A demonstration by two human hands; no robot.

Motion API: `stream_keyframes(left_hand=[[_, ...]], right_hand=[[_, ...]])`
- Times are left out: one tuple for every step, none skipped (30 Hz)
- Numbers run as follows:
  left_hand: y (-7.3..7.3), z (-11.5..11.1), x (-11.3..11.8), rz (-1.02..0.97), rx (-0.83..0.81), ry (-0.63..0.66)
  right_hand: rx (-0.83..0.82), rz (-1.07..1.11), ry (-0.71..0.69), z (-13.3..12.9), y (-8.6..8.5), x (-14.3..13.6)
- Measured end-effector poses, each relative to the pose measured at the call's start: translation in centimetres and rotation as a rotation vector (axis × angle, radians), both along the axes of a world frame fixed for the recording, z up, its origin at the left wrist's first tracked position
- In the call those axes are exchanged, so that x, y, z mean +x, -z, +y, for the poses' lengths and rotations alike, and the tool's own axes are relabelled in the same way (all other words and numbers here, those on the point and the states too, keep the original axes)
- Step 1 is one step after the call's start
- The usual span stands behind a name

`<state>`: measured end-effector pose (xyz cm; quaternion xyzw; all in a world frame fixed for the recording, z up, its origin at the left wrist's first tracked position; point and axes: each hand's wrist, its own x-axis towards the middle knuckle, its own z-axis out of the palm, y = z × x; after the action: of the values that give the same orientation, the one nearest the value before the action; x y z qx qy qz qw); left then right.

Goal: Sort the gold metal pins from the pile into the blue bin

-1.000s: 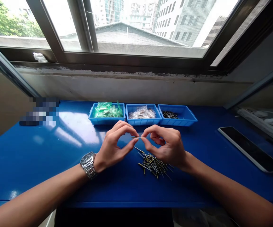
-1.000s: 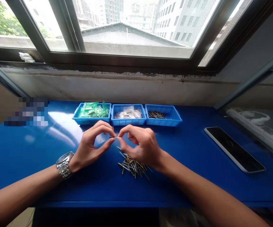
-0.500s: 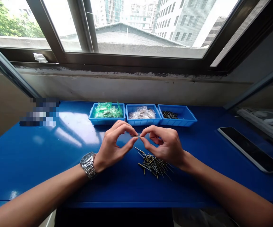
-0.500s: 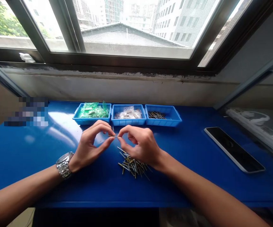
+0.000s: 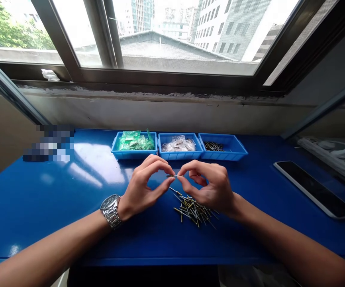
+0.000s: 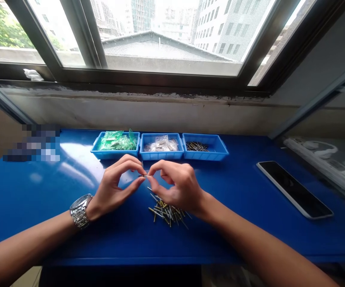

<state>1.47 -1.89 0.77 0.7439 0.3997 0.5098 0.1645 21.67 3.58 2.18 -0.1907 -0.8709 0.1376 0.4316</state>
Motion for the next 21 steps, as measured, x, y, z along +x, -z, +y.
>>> stream_keyframes(left_hand=[[0.0, 0.0, 0.0, -0.013, 0.004, -0.013], [0.0, 0.0, 0.0, -0.021, 0.008, -0.019], [-0.1, 0.0, 0.0, -0.022, 0.009, -0.016], [-0.1, 0.0, 0.0, -0.019, 0.008, -0.009], [0.0, 0.1, 0.0, -0.013, 0.002, -0.001], [0.0, 0.1, 0.0, -0.008, -0.006, 0.002], [0.1, 0.1, 0.0, -0.006, -0.016, -0.003], [0.1, 0.1, -0.1, -0.004, -0.033, -0.015], [0.2, 0.2, -0.1, -0.011, -0.048, -0.036], [0.3, 0.2, -0.1, -0.018, -0.065, -0.05], [0.4, 0.2, -0.2, -0.023, -0.081, -0.056], [0.4, 0.2, -0.2, -0.028, -0.089, -0.061], [0.5, 0.2, -0.3, -0.029, -0.097, -0.061], [0.5, 0.2, -0.3, -0.028, -0.103, -0.061], [0.6, 0.2, -0.3, -0.025, -0.107, -0.061], [0.6, 0.3, -0.3, -0.023, -0.112, -0.061], [0.6, 0.3, -0.3, -0.022, -0.116, -0.061], [0.6, 0.3, -0.3, -0.022, -0.118, -0.061], [0.6, 0.4, -0.3, -0.023, -0.119, -0.059], [0.6, 0.4, -0.3, -0.022, -0.118, -0.056], [0.6, 0.4, -0.3, -0.02, -0.117, -0.05]], right_hand=[[-0.025, -0.02, -0.007, 0.2, 0.1, 0.0], [-0.048, -0.046, -0.025, 0.3, 0.3, 0.0], [-0.067, -0.076, -0.049, 0.5, 0.5, 0.0], [-0.076, -0.104, -0.073, 0.6, 0.6, -0.1], [-0.075, -0.125, -0.091, 0.8, 0.7, -0.1], [-0.065, -0.139, -0.092, 0.9, 0.6, 0.0], [-0.048, -0.147, -0.074, 1.2, 0.4, 0.1], [-0.028, -0.151, -0.032, 1.5, 0.2, 0.4], [-0.007, -0.154, 0.032, 1.9, -0.2, 0.9], [0.013, -0.16, 0.115, 2.5, -0.7, 1.4], [0.027, -0.165, 0.213, 3.2, -1.2, 2.2], [0.047, -0.166, 0.32, 3.9, -1.6, 3.0], [0.071, -0.167, 0.433, 4.8, -2.0, 3.9], [0.067, -0.206, 0.53, 5.7, -2.3, 4.8], [0.054, -0.248, 0.612, 6.5, -2.6, 5.7], [0.039, -0.293, 0.678, 7.2, -2.7, 6.4], [0.02, -0.341, 0.728, 7.8, -2.8, 7.0], [0.004, -0.374, 0.766, 8.1, -2.9, 7.5], [-0.009, -0.392, 0.788, 8.3, -3.0, 7.7], [-0.02, -0.394, 0.789, 8.3, -3.1, 7.8], [-0.035, -0.386, 0.76, 8.2, -3.2, 7.8]])
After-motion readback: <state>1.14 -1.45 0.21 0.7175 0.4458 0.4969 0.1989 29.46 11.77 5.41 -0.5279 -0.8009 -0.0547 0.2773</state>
